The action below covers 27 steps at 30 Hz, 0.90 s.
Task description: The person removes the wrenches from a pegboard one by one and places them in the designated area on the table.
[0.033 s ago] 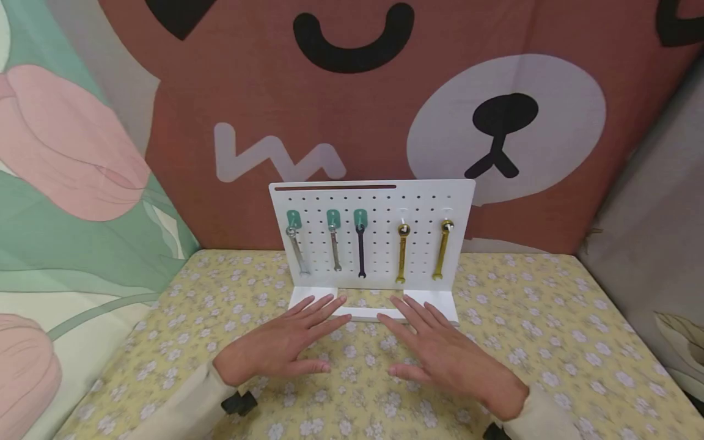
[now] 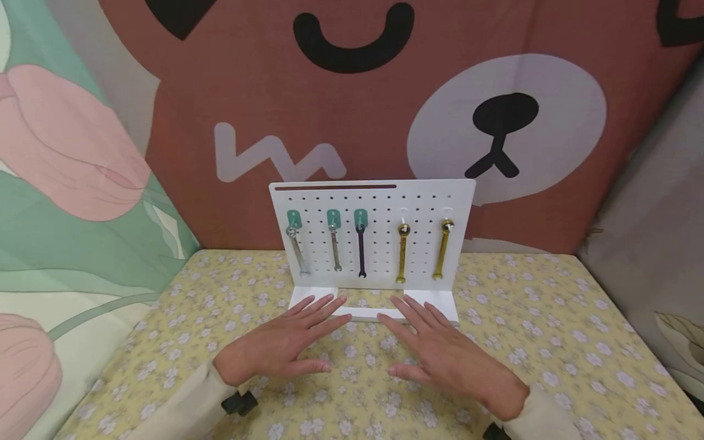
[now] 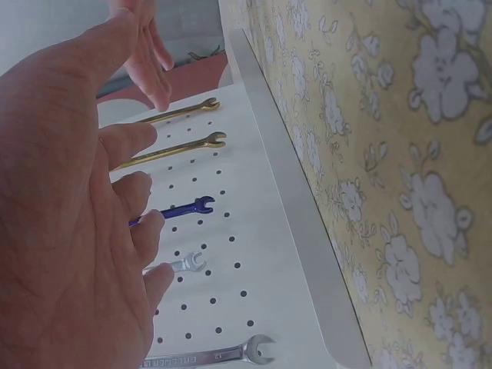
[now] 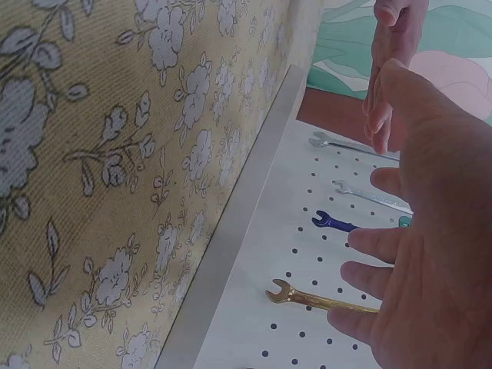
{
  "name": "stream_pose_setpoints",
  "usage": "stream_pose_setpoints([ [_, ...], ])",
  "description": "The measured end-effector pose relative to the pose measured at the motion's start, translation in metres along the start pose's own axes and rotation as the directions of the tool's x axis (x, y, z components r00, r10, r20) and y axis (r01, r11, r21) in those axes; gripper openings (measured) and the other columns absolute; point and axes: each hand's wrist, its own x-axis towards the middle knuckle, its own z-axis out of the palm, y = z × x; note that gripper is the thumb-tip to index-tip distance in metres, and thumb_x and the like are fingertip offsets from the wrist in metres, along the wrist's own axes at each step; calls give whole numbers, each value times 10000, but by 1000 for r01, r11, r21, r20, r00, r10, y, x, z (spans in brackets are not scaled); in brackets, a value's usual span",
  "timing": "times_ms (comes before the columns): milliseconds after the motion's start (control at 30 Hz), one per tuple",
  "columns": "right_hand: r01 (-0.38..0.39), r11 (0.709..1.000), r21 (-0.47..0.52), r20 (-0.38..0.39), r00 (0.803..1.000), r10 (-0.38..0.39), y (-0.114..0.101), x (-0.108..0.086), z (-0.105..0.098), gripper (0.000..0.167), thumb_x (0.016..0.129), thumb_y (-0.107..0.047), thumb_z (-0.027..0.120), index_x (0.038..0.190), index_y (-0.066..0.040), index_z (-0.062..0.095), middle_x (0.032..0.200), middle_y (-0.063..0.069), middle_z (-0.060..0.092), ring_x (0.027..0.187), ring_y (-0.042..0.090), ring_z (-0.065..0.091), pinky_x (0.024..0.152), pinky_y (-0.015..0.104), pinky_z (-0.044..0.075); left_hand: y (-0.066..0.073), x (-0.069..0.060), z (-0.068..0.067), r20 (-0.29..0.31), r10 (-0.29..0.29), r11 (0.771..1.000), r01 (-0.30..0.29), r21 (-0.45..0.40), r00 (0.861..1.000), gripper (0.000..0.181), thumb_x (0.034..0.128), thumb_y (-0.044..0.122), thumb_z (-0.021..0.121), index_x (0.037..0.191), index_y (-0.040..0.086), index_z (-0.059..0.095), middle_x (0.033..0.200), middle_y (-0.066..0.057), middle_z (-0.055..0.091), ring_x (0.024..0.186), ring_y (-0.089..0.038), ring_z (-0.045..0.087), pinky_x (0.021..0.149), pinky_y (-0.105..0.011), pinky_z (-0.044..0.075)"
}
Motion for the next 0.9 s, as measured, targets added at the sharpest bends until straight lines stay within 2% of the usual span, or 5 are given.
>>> stream_pose_setpoints([
  [233, -2, 1000, 5, 0, 1000, 2, -1, -1, -1, 790, 998, -552, 610, 1649, -263, 269, 1706, 66, 146, 1534, 317, 204, 1184, 537, 207, 0, -1, 0, -5, -7, 1000, 7, -10, 1000, 790, 1043, 608, 452, 1669, 221, 165, 1724, -45, 20, 1559, -196, 16, 1222, -478, 101],
  [500, 21, 1000, -7, -40, 999, -21, 0, -5, -1, 760, 1019, -580, 544, 1645, -238, 284, 1698, 84, 175, 1516, 350, 245, 1221, 360, 26, 0, -2, -1, -25, -10, 1000, 9, -23, 1000, 771, 1049, 604, 438, 1669, 234, 167, 1723, -49, 31, 1559, -232, 87, 1211, -494, 161],
  [700, 27, 999, -21, -59, 998, -28, 1, -8, -2, 727, 1028, -518, 580, 1639, -232, 307, 1695, 85, 182, 1500, 351, 280, 1113, 578, 332, -2, -2, -4, -45, -10, 1000, 10, -17, 999, 788, 1037, 564, 518, 1667, 238, 175, 1724, -56, -6, 1559, -199, 64, 1208, -454, 193],
  [833, 31, 999, -17, -74, 997, -32, 3, -11, -1, 723, 1022, -481, 616, 1632, -223, 327, 1693, 90, 192, 1489, 365, 295, 1051, 604, 400, -4, -1, -6, -73, 5, 1000, -5, 1, 997, 800, 1027, 480, 609, 1664, 227, 197, 1724, -73, -1, 1559, -211, 81, 1187, -464, 256],
  [900, 26, 1000, -12, -77, 997, -27, 4, -12, 0, 727, 1017, -467, 633, 1630, -220, 330, 1687, 92, 213, 1482, 360, 311, 1034, 598, 420, -5, -1, -8, -105, 11, 1000, -11, 2, 994, 785, 1020, 433, 647, 1657, 222, 240, 1724, -65, 6, 1539, -224, 198, 1139, -447, 353],
])
